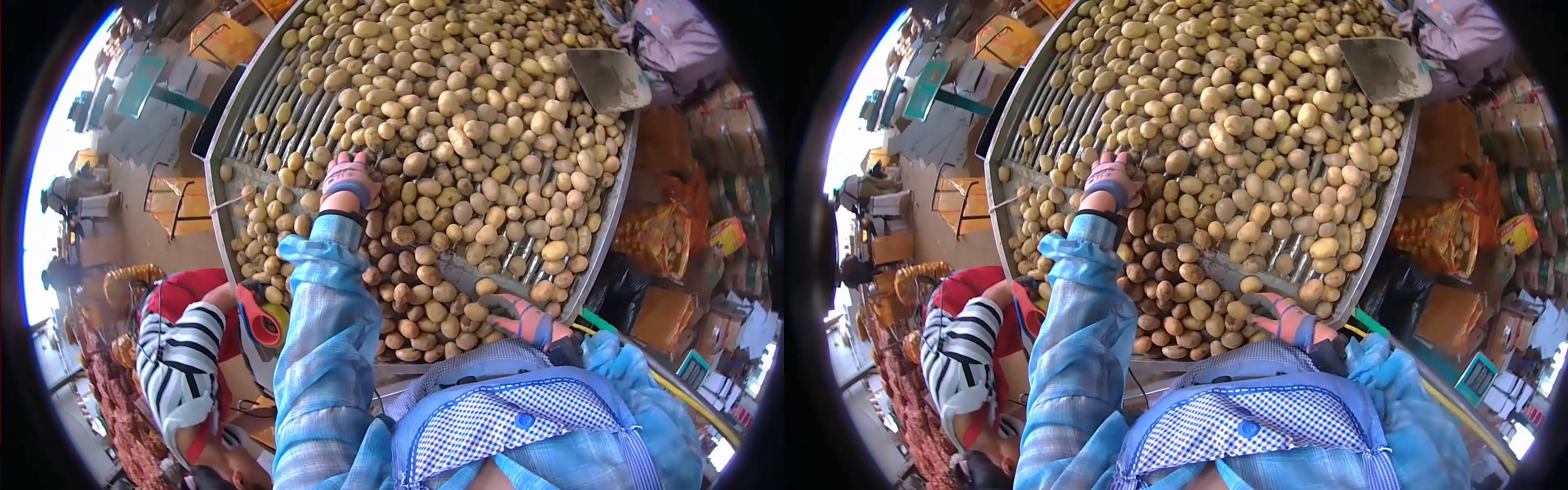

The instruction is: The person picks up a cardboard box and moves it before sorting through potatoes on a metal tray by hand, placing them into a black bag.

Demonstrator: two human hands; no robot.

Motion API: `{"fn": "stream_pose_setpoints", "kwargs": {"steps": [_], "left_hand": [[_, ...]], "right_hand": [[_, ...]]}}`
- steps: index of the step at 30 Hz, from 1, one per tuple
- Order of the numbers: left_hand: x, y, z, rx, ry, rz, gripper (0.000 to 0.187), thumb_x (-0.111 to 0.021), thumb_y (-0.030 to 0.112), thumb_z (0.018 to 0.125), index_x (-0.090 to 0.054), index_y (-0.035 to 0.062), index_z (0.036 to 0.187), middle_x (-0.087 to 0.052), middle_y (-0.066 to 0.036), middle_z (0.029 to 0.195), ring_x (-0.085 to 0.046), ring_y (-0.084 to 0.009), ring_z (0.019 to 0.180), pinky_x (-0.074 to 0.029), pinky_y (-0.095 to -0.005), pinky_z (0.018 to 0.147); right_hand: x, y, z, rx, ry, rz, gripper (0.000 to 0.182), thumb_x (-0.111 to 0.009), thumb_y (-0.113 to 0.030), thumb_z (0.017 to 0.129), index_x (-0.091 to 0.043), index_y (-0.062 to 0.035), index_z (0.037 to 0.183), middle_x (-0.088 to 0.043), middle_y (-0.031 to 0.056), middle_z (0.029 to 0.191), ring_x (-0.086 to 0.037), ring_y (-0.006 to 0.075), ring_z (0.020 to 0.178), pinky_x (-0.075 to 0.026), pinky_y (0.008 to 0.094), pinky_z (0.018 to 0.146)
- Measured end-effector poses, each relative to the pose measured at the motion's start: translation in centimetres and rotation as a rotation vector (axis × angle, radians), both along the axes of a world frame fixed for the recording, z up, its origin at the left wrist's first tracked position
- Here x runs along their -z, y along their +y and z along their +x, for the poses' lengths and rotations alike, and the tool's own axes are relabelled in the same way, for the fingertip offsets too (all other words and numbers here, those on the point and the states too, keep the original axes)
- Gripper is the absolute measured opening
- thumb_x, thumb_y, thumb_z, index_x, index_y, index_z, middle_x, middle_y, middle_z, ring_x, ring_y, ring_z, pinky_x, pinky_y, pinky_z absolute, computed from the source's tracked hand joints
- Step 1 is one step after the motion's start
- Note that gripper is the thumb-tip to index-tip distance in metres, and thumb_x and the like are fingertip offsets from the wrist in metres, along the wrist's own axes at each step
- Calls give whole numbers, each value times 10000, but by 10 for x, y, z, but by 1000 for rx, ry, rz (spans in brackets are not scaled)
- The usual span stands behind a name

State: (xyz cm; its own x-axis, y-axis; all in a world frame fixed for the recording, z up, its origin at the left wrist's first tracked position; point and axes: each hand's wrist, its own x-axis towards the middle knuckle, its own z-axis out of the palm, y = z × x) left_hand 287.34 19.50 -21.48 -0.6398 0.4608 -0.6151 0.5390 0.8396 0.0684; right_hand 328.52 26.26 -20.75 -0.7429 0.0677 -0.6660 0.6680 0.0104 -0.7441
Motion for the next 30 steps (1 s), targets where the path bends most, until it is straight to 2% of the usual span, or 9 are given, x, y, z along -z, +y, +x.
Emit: {"fn": "stream_pose_setpoints", "kwargs": {"steps": [2,6,11,15,17,19,23,27,30], "left_hand": [[-4,-6,-5,-58,-84,-56,910,-764,416,768,-287,185,1507,-110,-168,1596,-295,-355,1421,-340,-418,1136],[-1,-9,2,14,-62,-130,985,-787,447,740,-245,191,1522,-128,-181,1592,-281,-359,1425,-329,-420,1143],[-35,-13,50,-119,5,171,761,-760,389,793,-443,87,1415,-585,-182,1303,-549,-291,1232,-440,-373,1026],[-54,-19,115,249,-902,487,688,-691,519,838,-522,91,1349,-626,-192,1224,-577,-316,1183,-453,-390,988],[-35,8,118,266,-440,336,655,-667,508,845,-520,120,1353,-605,-194,1259,-563,-324,1201,-442,-390,1015],[-28,37,111,100,33,331,606,-638,441,860,-504,126,1361,-598,-192,1264,-560,-344,1192,-445,-401,1019],[-2,67,76,21,213,423,668,-690,330,822,-433,111,1399,-503,-176,1372,-491,-348,1260,-433,-409,1036],[-2,92,80,-111,184,147,849,-802,280,720,-370,218,1448,-303,-147,1495,-362,-363,1351,-395,-427,1084],[10,91,76,-13,233,81,906,-804,244,705,-324,238,1473,-340,-153,1444,-382,-349,1338,-414,-429,1065]], "right_hand": [[8,-3,12,72,80,40,554,-680,-305,887,-485,-61,1344,-590,170,1262,-575,269,1167,-468,365,972],[11,-7,24,113,86,145,545,-692,-286,878,-487,-55,1327,-572,167,1268,-561,288,1175,-458,371,986],[14,-8,40,223,148,142,593,-682,-264,883,-439,-64,1385,-499,179,1349,-517,306,1234,-444,370,1011],[16,-14,52,726,376,-729,473,-474,-152,1003,-359,-65,1454,-510,94,1357,-512,174,1233,-455,330,1042],[29,-14,57,603,284,-492,472,-507,-164,993,-382,-60,1436,-536,74,1318,-543,149,1175,-481,302,987],[17,-11,56,637,109,-607,457,-537,-170,982,-418,-57,1409,-563,56,1272,-571,132,1116,-500,277,934],[16,-14,68,626,47,-619,461,-618,-131,936,-463,-13,1354,-643,65,1180,-622,162,1067,-514,245,901],[40,-9,95,718,182,-222,354,-586,-143,960,-528,-4,1280,-597,33,1181,-590,106,1041,-483,223,887],[36,1,95,957,154,-373,402,-592,-75,938,-492,-41,1325,-554,56,1267,-555,128,1127,-474,237,951]]}}
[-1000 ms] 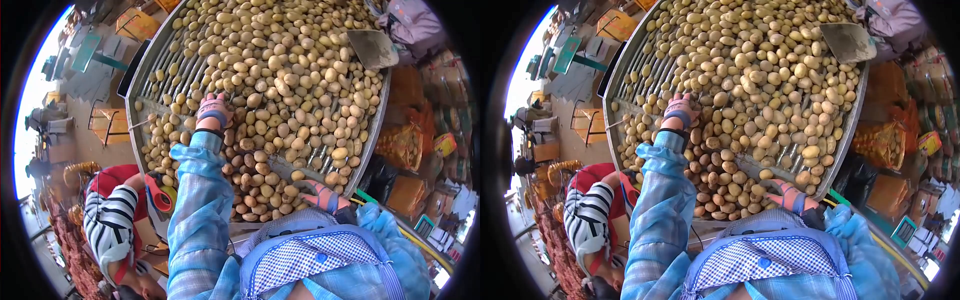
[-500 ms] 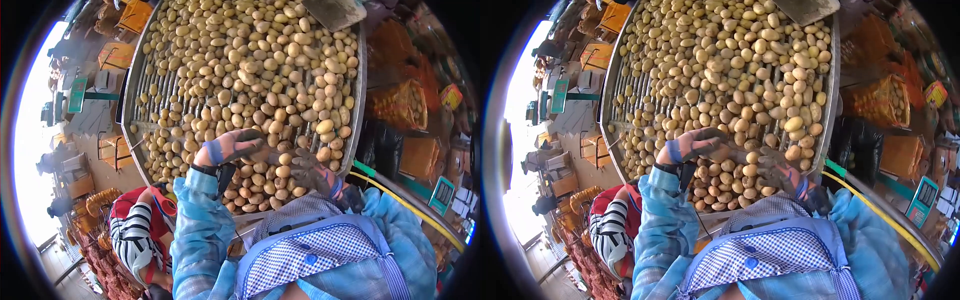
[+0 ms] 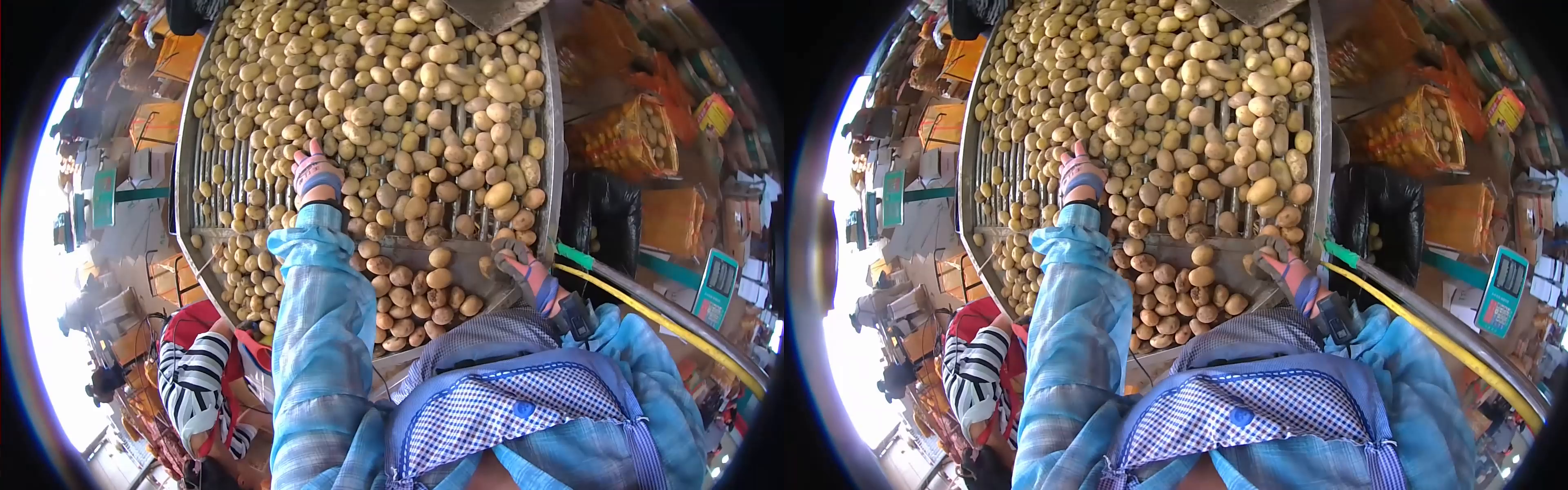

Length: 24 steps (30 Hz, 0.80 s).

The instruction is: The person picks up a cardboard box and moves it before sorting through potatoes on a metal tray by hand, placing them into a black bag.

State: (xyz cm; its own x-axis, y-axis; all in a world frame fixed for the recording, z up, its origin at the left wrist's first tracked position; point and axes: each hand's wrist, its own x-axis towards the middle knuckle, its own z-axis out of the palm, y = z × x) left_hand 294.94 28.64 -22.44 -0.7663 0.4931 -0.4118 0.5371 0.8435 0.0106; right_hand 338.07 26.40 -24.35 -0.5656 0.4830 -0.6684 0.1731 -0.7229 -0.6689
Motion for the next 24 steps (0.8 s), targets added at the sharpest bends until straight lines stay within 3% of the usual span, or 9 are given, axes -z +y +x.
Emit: {"fn": "stream_pose_setpoints", "kwargs": {"steps": [9,10,13,14,17,19,21,23,24], "left_hand": [[-32,-51,20,135,-25,265,645,-760,363,790,-527,85,1323,-569,-157,1295,-551,-286,1202,-454,-378,1007],[-35,-61,30,139,-389,464,596,-754,338,807,-548,67,1297,-607,-139,1226,-577,-249,1141,-469,-354,974],[-43,-100,80,148,-1131,735,464,-728,269,855,-587,42,1234,-668,-89,1067,-605,-153,969,-505,-293,865],[-28,-114,85,102,-963,690,462,-721,294,860,-588,37,1220,-668,-105,1084,-624,-192,967,-513,-313,859],[-33,-150,98,151,-243,528,459,-698,309,843,-571,49,1200,-626,-180,1178,-607,-370,1052,-498,-414,916],[-17,-187,112,337,-138,561,512,-710,298,803,-540,79,1233,-591,-198,1229,-569,-373,1115,-461,-432,971],[-9,-217,148,454,-214,196,794,-747,408,722,-436,114,1391,-362,-210,1473,-378,-425,1325,-289,-499,1117],[3,-238,176,644,-24,282,863,-720,485,722,-393,134,1440,-272,-233,1524,-331,-412,1372,-106,-544,1168],[11,-247,186,631,-182,276,824,-725,455,725,-417,130,1417,-322,-218,1498,-369,-394,1349,-175,-527,1155]], "right_hand": [[-40,-16,-25,-368,-195,490,719,-702,-223,875,-323,-65,1465,-457,141,1411,-434,233,1305,-348,339,1096],[-48,-17,-25,-414,-180,591,682,-654,-236,914,-310,-63,1477,-444,134,1428,-444,226,1304,-355,347,1094],[-62,-27,-34,-14,398,-339,583,-573,-267,968,-345,-58,1462,-453,129,1421,-462,211,1294,-388,347,1072],[-85,-25,-51,-60,327,-398,559,-502,-347,1003,-310,-104,1468,-446,97,1426,-494,248,1255,-458,509,995],[-75,-34,-42,-119,233,-388,413,-558,-255,971,-490,-64,1331,-588,89,1232,-588,197,1083,-499,346,925],[-103,-35,-55,-154,152,-451,357,-610,-191,937,-559,-45,1259,-646,77,1117,-626,165,988,-514,295,884],[-89,-33,-44,-234,135,-417,349,-648,-167,909,-576,-39,1226,-661,71,1059,-633,163,961,-534,298,860],[-89,-27,-51,-283,56,-441,338,-664,-186,902,-593,-30,1194,-670,81,998,-650,173,920,-560,308,849],[-98,-33,-62,-266,-14,-395,337,-664,-187,903,-595,-29,1193,-669,81,991,-653,178,911,-562,309,845]]}}
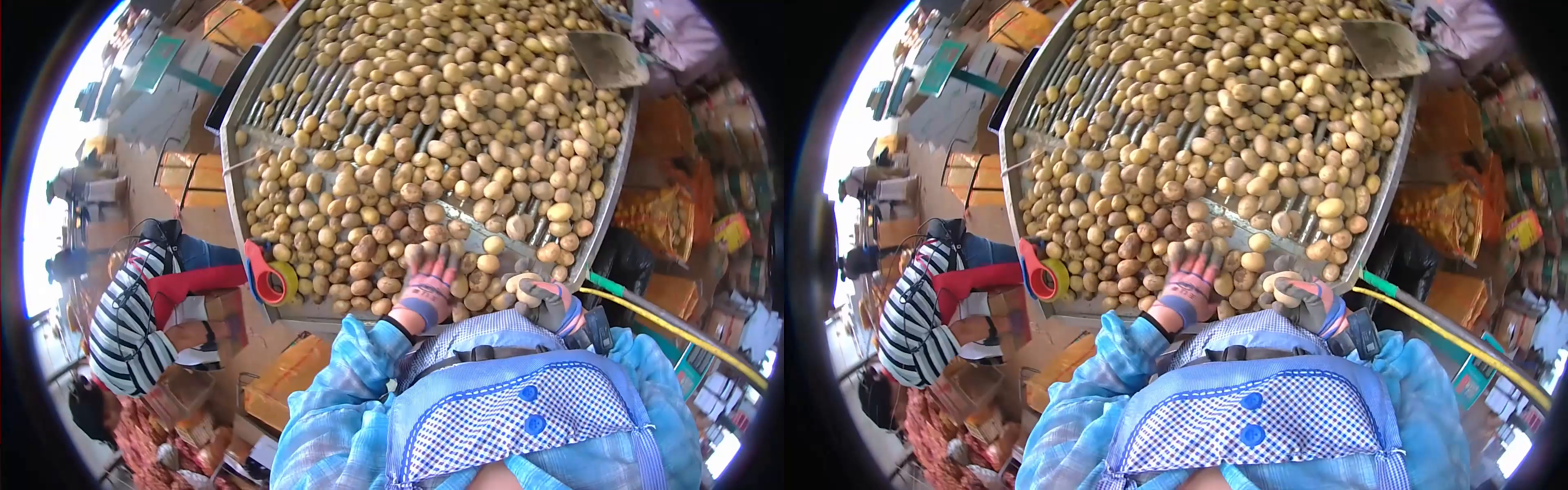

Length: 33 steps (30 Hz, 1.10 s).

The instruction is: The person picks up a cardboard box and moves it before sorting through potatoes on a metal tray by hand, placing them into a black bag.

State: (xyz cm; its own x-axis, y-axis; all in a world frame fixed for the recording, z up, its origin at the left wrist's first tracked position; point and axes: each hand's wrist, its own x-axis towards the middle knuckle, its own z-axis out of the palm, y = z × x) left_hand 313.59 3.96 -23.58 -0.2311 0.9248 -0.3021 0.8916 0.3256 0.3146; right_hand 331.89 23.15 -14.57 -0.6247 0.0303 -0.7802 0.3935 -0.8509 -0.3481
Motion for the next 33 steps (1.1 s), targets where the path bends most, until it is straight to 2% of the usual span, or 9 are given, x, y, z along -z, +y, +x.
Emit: {"fn": "stream_pose_setpoints", "kwargs": {"steps": [6,9,12,18,22,25,26,29,33], "left_hand": [[-19,1,-53,-225,-272,620,448,-695,173,745,-576,93,1170,-615,-159,1117,-598,-375,1010,-497,-451,848],[-1,-23,-89,-687,140,320,601,-683,317,807,-491,113,1338,-470,-185,1393,-441,-386,1269,-336,-500,1078],[1,-35,-74,-567,-34,-53,684,-678,396,826,-431,138,1410,-297,-161,1532,-290,-413,1392,-224,-602,1115],[-10,-68,-126,-916,-142,205,477,-669,324,838,-561,146,1267,-546,-111,1324,-535,-275,1206,-452,-381,997],[4,-73,-162,-909,88,-224,552,-684,316,826,-508,96,1301,-548,-111,1320,-521,-287,1235,-451,-416,1001],[0,-64,-163,-855,-7,-299,589,-692,315,800,-497,114,1318,-542,-139,1322,-519,-303,1241,-453,-430,1002],[-2,-63,-163,-878,-43,-294,604,-702,345,786,-505,118,1310,-548,-144,1309,-526,-314,1230,-455,-432,1000],[31,-76,-165,-875,-157,-279,895,-701,568,761,-396,74,1442,-479,-187,1417,-460,-322,1312,-401,-402,1067],[19,-72,-136,-759,-123,-255,720,-707,410,778,-483,99,1388,-512,-192,1378,-478,-324,1287,-403,-395,1063]], "right_hand": [[5,-8,-25,-97,157,143,305,-622,-166,927,-520,-52,1192,-581,84,1107,-615,194,1015,-542,313,875],[16,-7,-28,-116,140,191,353,-641,-216,894,-516,-47,1178,-581,95,1129,-622,238,1011,-511,356,908],[-9,-17,-49,-69,25,235,371,-549,-366,960,-558,-38,1133,-628,91,996,-646,214,916,-555,315,786],[-9,-18,-59,-78,-84,157,477,-380,-512,1008,-582,-81,1009,-641,40,807,-579,107,590,-430,203,450],[-35,-25,-61,-478,172,675,526,-304,-507,1026,-588,-65,1045,-637,39,823,-610,117,675,-504,226,596],[-33,-24,-48,-115,147,353,510,-306,-472,1034,-577,-47,1108,-641,66,944,-639,139,834,-537,254,731],[-49,-22,-49,52,257,126,447,-618,-276,920,-486,-25,1266,-597,116,1123,-616,210,1033,-514,327,909],[-53,-13,-28,10,600,444,494,-694,-248,882,-483,-23,1268,-565,111,1204,-549,232,1179,-444,376,1026],[-91,10,-3,-81,859,1072,609,-820,-144,762,-483,-47,1260,-506,108,1267,-499,225,1218,-386,376,1051]]}}
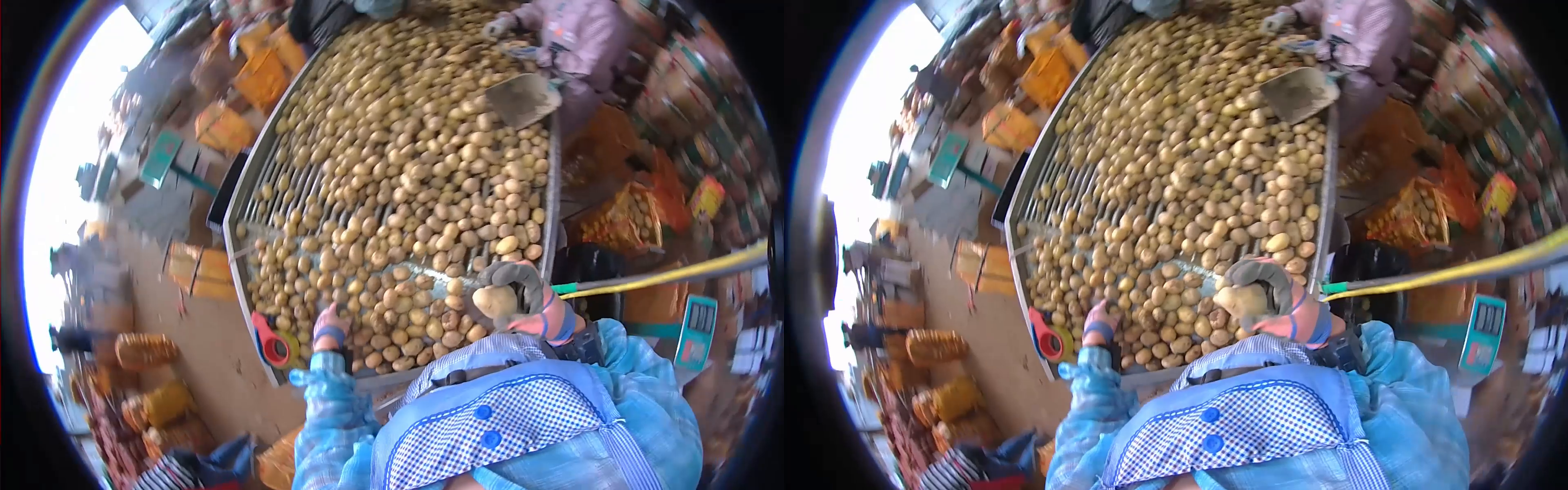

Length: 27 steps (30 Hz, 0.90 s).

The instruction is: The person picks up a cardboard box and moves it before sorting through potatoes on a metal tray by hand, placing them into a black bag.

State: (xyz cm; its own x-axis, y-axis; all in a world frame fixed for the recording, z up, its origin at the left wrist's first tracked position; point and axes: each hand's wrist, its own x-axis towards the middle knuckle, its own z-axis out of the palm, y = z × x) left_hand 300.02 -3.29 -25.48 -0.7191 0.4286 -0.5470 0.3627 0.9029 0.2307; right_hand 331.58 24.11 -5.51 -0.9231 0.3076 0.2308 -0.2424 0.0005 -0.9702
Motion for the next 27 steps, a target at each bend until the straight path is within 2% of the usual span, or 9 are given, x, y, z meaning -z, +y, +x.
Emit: {"fn": "stream_pose_setpoints", "kwargs": {"steps": [2,7,12,14,16,20,22,24,27], "left_hand": [[-18,7,17,8,60,23,691,-704,361,783,-482,93,1380,-517,-180,1370,-486,-333,1273,-410,-399,1056],[-19,30,53,-20,157,192,732,-752,351,776,-465,42,1375,-461,-207,1420,-421,-346,1328,-369,-410,1096],[-62,73,87,150,37,185,682,-756,327,780,-491,70,1353,-472,-167,1414,-462,-331,1289,-385,-388,1079],[-61,89,94,219,82,144,665,-752,340,782,-502,84,1342,-486,-153,1402,-475,-317,1280,-388,-386,1076],[-37,96,89,310,189,88,624,-737,376,789,-525,101,1309,-512,-136,1370,-485,-305,1268,-398,-386,1064],[-55,116,102,415,70,13,707,-705,429,802,-474,84,1375,-451,-156,1438,-426,-301,1329,-374,-372,1093],[-39,115,95,417,64,34,697,-711,418,797,-482,79,1361,-452,-162,1435,-427,-312,1326,-369,-371,1098],[-40,115,93,436,47,23,696,-722,405,788,-484,86,1359,-449,-169,1436,-424,-315,1328,-368,-374,1100],[-40,109,87,486,65,26,652,-726,387,783,-514,113,1336,-486,-170,1394,-463,-326,1291,-396,-385,1074]], "right_hand": [[-12,-6,20,115,103,-93,602,-808,-156,772,-473,-47,1261,-508,113,1263,-496,221,1216,-385,368,1051],[1,-21,111,251,3,-1290,494,-708,-198,860,-512,-41,1285,-608,94,1125,-595,214,1093,-482,376,960],[9,-15,193,422,19,-635,280,-581,-261,955,-622,-33,1112,-625,66,992,-630,163,851,-508,219,616],[6,17,216,211,459,-1304,318,-591,-335,946,-637,-36,1044,-633,98,992,-637,176,762,-490,197,490],[19,35,245,522,489,-1375,396,-595,-421,932,-625,-36,1023,-637,131,994,-637,192,706,-483,197,420],[61,58,274,1009,455,-1493,283,-602,-292,950,-600,-27,1049,-642,127,943,-637,241,874,-598,293,647],[116,98,318,821,740,-1270,258,-551,-157,956,-481,-44,735,-574,69,775,-568,189,747,-549,274,665],[101,164,364,828,1084,-1072,152,-575,49,861,-509,-20,743,-518,39,743,-594,163,787,-571,235,757],[57,230,418,1436,1277,-868,84,-660,-19,864,-596,11,908,-651,125,961,-645,257,953,-596,321,834]]}}
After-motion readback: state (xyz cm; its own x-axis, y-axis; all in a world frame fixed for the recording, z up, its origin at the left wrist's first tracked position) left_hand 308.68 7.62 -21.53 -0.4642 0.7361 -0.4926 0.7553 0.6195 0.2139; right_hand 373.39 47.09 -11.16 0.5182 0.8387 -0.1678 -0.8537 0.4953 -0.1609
